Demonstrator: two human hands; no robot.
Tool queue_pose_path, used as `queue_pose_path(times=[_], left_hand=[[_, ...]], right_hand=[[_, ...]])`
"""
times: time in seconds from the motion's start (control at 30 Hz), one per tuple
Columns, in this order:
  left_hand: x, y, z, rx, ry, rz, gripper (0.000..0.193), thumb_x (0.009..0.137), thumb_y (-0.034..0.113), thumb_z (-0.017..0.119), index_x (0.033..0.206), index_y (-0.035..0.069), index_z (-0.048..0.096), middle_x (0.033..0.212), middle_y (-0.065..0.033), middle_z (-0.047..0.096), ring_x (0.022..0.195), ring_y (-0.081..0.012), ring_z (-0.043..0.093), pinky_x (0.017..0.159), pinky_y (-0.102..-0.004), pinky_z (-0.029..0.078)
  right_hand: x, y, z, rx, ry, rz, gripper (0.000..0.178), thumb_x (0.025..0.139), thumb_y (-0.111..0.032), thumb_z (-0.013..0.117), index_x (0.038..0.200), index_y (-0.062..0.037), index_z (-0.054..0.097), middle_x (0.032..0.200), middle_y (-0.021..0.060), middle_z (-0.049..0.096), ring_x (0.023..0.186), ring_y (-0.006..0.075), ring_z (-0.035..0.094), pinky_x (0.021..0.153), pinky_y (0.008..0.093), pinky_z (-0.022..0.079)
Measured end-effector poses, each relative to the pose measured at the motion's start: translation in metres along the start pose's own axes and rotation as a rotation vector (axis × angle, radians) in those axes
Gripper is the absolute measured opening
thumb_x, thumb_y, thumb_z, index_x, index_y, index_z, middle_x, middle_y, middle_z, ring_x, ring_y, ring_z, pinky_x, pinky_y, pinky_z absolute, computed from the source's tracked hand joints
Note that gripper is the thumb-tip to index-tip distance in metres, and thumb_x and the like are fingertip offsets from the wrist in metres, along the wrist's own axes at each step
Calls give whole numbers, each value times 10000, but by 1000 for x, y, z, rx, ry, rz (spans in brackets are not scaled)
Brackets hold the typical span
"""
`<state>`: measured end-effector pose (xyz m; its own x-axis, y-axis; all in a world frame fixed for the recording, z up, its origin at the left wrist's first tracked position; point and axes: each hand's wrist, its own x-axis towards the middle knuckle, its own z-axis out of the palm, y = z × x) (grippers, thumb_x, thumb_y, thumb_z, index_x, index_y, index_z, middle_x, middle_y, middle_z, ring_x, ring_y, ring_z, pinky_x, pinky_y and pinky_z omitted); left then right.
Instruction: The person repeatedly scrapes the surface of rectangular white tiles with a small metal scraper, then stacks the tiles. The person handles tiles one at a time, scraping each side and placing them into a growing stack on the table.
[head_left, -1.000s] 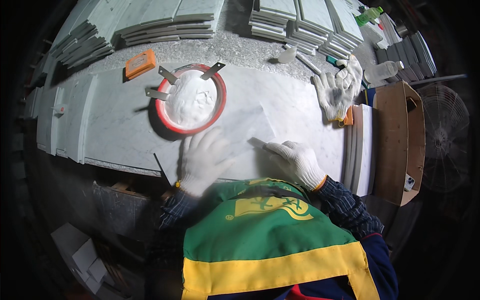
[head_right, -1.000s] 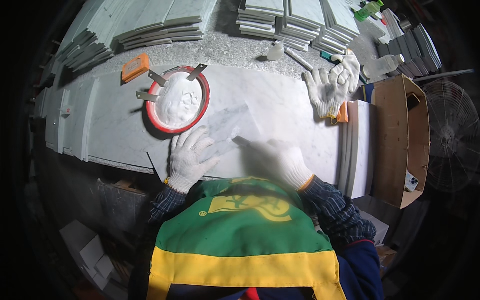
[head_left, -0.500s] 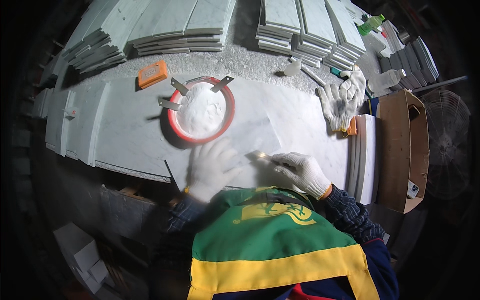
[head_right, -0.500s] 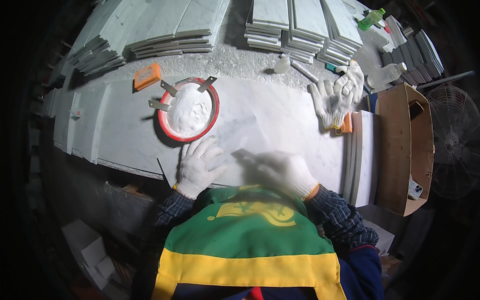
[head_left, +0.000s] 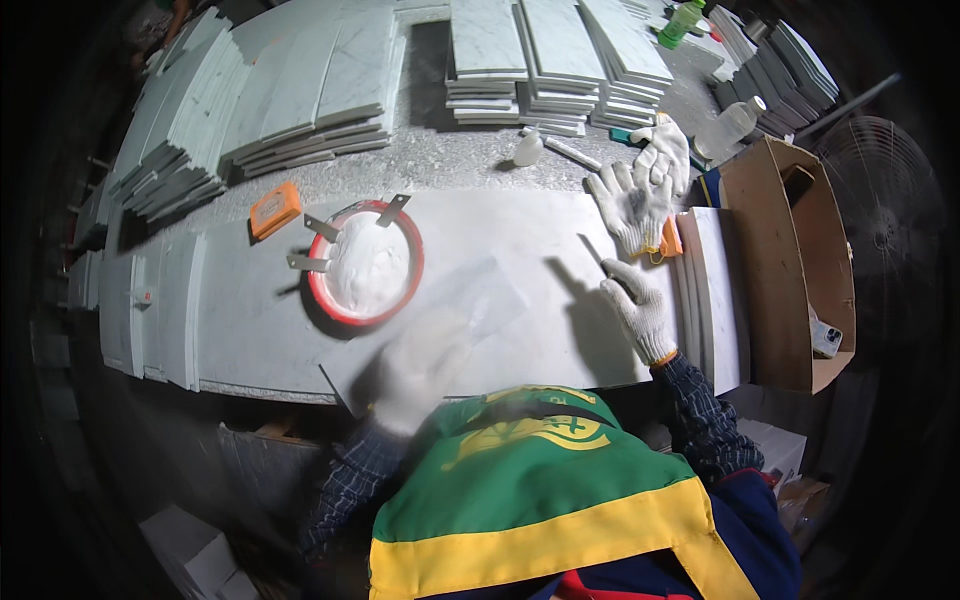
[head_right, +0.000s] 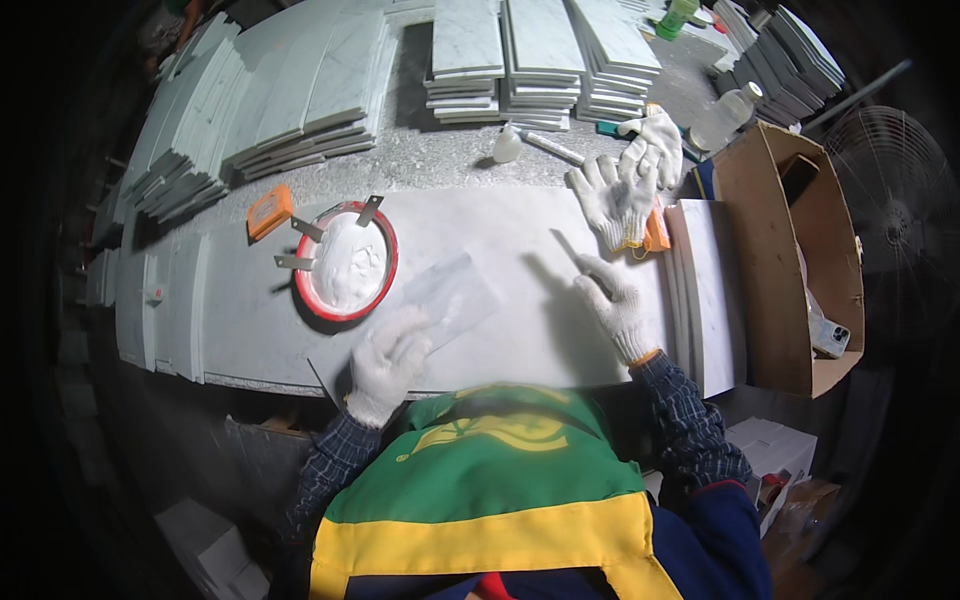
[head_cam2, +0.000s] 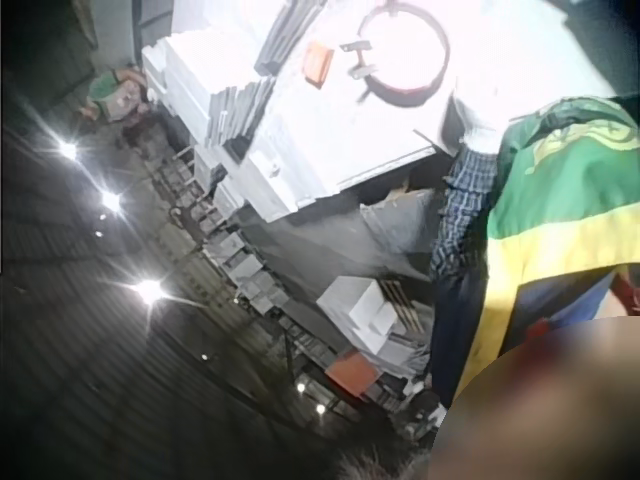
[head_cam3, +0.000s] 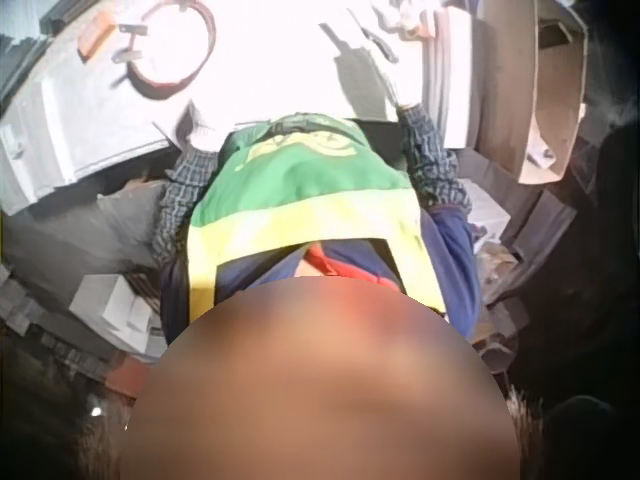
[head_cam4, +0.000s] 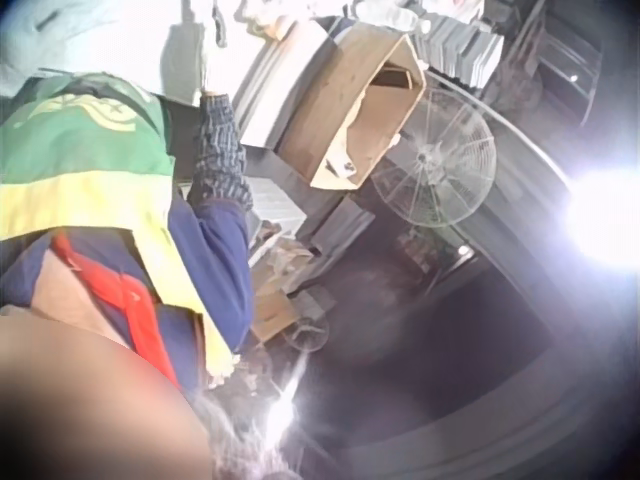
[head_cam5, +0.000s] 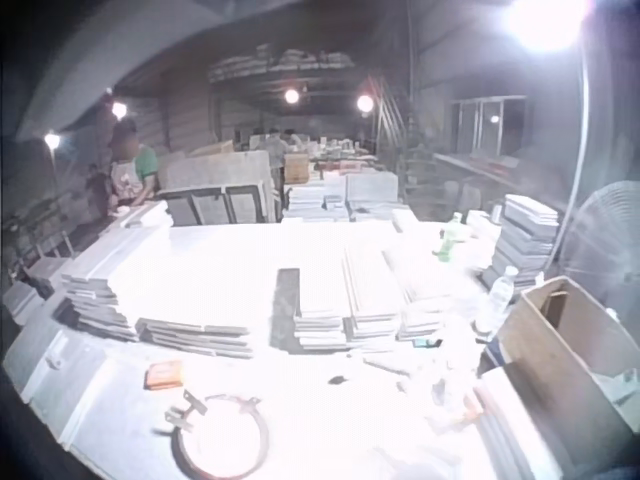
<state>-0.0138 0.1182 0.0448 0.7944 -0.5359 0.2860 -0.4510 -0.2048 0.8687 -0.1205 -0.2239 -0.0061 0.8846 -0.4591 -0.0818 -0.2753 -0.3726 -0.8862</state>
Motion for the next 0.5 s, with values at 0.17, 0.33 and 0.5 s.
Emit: queue_pose_path(times=[0.17,0.33,0.5], left_hand=[[109,-12,51,-499,-46,-309,784,981,72,706,1639,-46,298,1542,-266,537,1447,-311,534,1161,-395,473],[215,-67,109,-38,-38,-389,866,910,179,791,1624,0,335,1543,-255,535,1440,-333,528,1159,-401,472],[250,-93,132,372,21,-234,625,835,344,828,1378,78,669,1413,-180,665,1293,-364,638,1101,-423,500]], right_hand=[[9,33,-2,-87,207,-166,376,1008,-145,739,1346,18,705,1191,159,770,1072,196,728,952,318,569],[7,31,0,-78,258,-226,318,983,-128,761,1256,32,739,1130,185,783,1038,258,759,923,342,582],[9,13,-9,-117,278,-280,290,951,-164,787,1183,9,763,1034,200,779,930,330,762,836,382,589]])
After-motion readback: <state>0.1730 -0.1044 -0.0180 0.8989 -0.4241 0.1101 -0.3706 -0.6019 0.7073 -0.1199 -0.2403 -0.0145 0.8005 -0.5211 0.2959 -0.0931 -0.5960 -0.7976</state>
